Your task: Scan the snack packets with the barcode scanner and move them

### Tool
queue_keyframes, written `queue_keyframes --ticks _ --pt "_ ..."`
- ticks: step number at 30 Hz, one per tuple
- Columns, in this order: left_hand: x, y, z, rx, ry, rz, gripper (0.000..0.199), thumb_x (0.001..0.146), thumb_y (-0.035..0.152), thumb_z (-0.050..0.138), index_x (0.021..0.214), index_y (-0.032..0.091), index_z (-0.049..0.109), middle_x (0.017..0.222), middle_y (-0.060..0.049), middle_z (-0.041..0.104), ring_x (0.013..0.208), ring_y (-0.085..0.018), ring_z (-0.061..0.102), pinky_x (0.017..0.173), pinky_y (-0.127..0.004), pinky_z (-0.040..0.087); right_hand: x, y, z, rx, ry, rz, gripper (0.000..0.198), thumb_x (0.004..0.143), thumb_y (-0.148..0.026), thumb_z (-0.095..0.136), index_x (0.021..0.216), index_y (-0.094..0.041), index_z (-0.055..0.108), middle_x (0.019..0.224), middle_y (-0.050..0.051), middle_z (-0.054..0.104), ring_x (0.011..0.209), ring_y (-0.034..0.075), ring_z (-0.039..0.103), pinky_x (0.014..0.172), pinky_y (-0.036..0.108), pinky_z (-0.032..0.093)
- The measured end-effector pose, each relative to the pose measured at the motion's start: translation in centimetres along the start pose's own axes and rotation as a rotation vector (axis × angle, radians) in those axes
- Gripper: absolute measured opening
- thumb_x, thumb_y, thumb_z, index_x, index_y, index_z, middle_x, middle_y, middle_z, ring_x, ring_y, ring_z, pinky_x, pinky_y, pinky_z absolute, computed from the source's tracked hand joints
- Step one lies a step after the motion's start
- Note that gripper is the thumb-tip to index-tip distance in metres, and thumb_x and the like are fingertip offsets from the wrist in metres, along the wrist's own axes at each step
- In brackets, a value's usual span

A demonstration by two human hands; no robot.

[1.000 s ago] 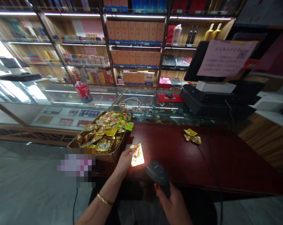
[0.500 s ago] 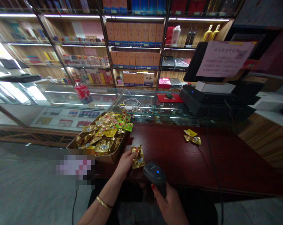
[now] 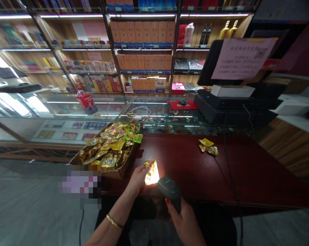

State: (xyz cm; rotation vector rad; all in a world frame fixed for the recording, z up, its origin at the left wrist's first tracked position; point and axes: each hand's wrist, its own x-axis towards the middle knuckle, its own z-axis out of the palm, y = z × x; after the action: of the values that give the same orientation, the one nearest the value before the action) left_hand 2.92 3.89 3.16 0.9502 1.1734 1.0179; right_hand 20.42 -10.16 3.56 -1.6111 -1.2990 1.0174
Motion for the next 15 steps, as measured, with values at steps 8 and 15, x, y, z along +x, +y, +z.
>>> queue_keyframes --ticks 8,15 --pt "0.0 0.0 3.0 0.053 -0.04 -0.036 0.036 0.072 0.046 0.077 0.083 0.013 0.072 0.071 -0.004 0.071 0.061 -0.014 0.062 0.058 -0.023 0.047 -0.4 1.2 -1.6 0.053 0.105 0.0 0.054 0.083 -0.064 0.057 0.106 -0.017 0.072 0.084 0.011 0.078 0.084 0.027 0.075 0.073 0.029 0.058" --pt "3.4 -1.5 12.3 0.061 -0.171 -0.128 0.036 0.073 0.034 0.079 0.099 0.015 0.063 0.081 -0.006 0.071 0.068 -0.017 0.068 0.057 -0.025 0.055 -2.3 2.7 -5.0 0.1 0.354 0.128 0.065 0.075 -0.08 0.052 0.083 -0.019 0.072 0.048 0.003 0.064 0.047 0.02 0.064 0.047 0.025 0.05"
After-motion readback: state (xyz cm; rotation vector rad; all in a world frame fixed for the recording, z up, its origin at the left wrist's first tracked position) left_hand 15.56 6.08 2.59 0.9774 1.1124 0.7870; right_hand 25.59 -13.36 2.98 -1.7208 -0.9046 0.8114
